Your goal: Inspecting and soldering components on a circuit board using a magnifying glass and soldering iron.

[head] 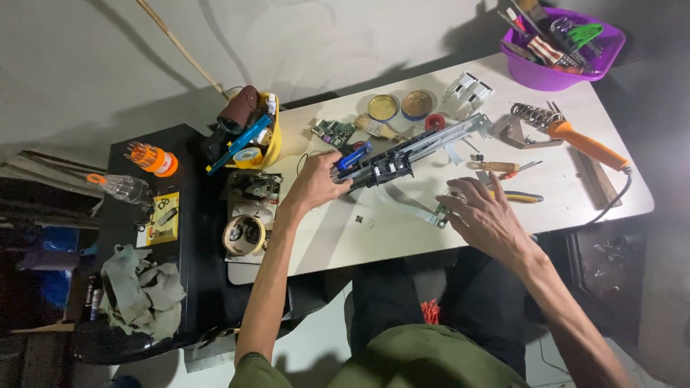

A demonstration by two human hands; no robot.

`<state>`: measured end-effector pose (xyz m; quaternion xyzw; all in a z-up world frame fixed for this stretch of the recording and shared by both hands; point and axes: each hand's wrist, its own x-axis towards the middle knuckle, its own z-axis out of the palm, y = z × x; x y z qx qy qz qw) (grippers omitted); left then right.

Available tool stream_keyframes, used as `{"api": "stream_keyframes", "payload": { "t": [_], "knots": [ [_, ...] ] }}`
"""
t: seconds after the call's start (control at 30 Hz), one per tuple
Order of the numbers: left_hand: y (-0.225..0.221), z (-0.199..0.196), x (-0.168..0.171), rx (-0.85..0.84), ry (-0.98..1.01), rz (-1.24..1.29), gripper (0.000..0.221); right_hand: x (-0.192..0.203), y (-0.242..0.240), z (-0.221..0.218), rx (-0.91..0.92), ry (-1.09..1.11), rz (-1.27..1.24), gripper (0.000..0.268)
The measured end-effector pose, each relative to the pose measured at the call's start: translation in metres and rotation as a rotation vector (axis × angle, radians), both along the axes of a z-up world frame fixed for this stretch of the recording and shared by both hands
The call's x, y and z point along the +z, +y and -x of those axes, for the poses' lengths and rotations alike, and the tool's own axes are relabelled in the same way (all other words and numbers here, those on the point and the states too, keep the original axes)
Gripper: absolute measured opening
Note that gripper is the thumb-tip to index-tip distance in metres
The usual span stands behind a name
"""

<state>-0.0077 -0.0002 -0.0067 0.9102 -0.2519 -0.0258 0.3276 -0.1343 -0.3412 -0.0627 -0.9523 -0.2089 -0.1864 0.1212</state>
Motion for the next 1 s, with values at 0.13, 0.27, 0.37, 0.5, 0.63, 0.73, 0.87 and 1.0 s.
{"api": "stream_keyframes", "payload": {
  "t": [0.13, 0.27, 0.37, 0.5, 0.63, 0.73, 0.87, 1.0],
  "knots": [
    [0.0, -0.001, -0.002, -0.007, 0.005, 0.023, 0.026, 0.001, -0.005, -0.014, 0.105, 0.062, 0.06, 0.033],
    [-0.001, 0.001, -0.004, 0.007, 0.003, -0.022, 0.028, 0.002, -0.007, -0.028, 0.142, 0.181, 0.095, 0.041],
    [-0.002, 0.005, -0.003, 0.026, 0.007, -0.041, 0.029, 0.022, -0.005, -0.025, 0.182, 0.168, 0.108, 0.039],
    [-0.007, 0.014, -0.005, 0.053, 0.01, -0.043, 0.028, 0.013, -0.009, -0.019, 0.167, 0.183, 0.148, 0.035],
    [-0.011, 0.023, -0.006, 0.05, -0.008, -0.105, 0.023, 0.034, -0.006, -0.004, 0.159, 0.141, 0.038, 0.023],
    [-0.012, 0.027, -0.016, 0.045, -0.036, -0.145, 0.023, 0.036, -0.006, 0.0, 0.121, 0.08, -0.016, 0.019],
    [-0.014, 0.031, -0.041, 0.09, -0.076, -0.156, 0.027, 0.043, 0.005, 0.0, 0.081, -0.096, -0.079, 0.034],
    [-0.02, 0.042, -0.044, 0.119, -0.115, -0.189, 0.023, 0.039, 0.008, 0.002, 0.086, -0.238, -0.173, 0.021]
  ]
}}
